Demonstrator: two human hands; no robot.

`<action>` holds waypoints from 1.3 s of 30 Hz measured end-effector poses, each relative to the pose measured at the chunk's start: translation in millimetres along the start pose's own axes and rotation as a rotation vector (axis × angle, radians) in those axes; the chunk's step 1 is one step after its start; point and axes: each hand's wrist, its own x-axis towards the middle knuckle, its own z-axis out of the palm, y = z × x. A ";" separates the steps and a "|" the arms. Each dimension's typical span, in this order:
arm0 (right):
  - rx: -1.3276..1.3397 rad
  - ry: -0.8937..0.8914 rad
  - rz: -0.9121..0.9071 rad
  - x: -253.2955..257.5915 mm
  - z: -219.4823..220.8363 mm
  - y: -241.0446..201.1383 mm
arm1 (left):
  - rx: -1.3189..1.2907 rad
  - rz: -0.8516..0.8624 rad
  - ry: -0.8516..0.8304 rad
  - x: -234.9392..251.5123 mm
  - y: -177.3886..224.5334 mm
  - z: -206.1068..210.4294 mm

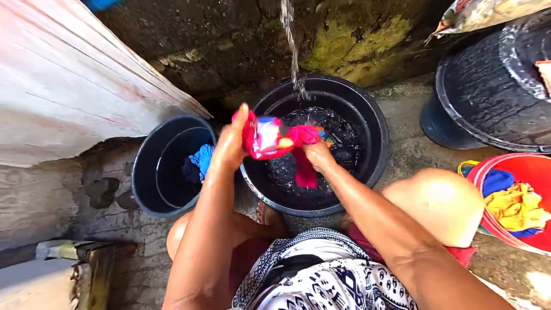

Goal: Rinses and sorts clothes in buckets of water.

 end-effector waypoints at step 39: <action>0.138 -0.368 0.073 92.8 -46.7 19.3 | -0.619 0.002 -0.050 16.3 -25.8 -6.9</action>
